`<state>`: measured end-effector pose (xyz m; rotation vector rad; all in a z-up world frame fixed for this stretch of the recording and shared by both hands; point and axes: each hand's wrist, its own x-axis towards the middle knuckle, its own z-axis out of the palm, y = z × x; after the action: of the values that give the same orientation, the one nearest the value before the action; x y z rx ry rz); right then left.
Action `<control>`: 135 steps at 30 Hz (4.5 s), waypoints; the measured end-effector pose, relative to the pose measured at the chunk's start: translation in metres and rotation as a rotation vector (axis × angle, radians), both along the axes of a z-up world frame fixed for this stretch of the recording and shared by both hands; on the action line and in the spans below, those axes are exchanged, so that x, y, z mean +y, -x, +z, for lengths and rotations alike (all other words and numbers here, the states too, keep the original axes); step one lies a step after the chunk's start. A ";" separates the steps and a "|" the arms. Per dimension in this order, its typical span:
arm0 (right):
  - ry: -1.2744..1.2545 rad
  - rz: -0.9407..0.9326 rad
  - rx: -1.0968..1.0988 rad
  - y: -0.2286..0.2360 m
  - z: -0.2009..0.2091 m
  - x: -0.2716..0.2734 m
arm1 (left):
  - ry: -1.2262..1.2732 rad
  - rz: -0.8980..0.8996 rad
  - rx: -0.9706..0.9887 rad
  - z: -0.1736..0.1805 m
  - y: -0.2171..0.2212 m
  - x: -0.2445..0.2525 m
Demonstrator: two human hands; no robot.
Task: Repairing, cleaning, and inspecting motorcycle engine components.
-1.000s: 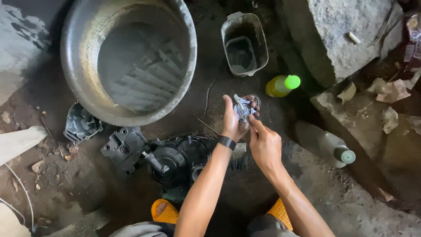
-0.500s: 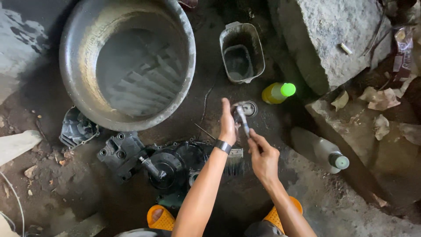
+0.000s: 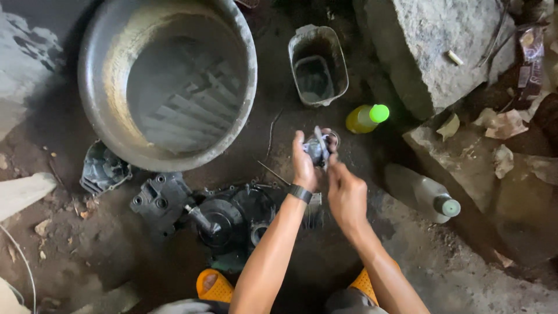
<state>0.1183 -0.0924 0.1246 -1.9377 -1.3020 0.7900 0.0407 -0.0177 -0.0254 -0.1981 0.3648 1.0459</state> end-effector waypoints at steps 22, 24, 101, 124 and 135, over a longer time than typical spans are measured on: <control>-0.014 0.127 0.016 -0.004 -0.007 -0.017 | -0.152 -0.059 0.167 0.029 0.019 0.013; -0.028 0.081 0.015 -0.002 0.002 -0.006 | -0.201 -0.114 0.222 0.031 0.015 0.010; 0.034 -0.081 0.065 -0.036 -0.014 -0.014 | -0.478 -0.115 0.778 0.051 0.042 0.020; -0.014 0.101 0.049 -0.025 -0.020 -0.017 | -0.804 -0.186 1.564 0.055 0.028 0.011; -0.017 0.012 -0.006 -0.019 -0.007 -0.016 | -0.735 -0.314 1.636 0.040 0.028 0.008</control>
<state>0.1372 -0.1080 0.1179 -1.9220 -1.3213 0.7766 0.0131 -0.0096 0.0141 1.4249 1.3604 0.7531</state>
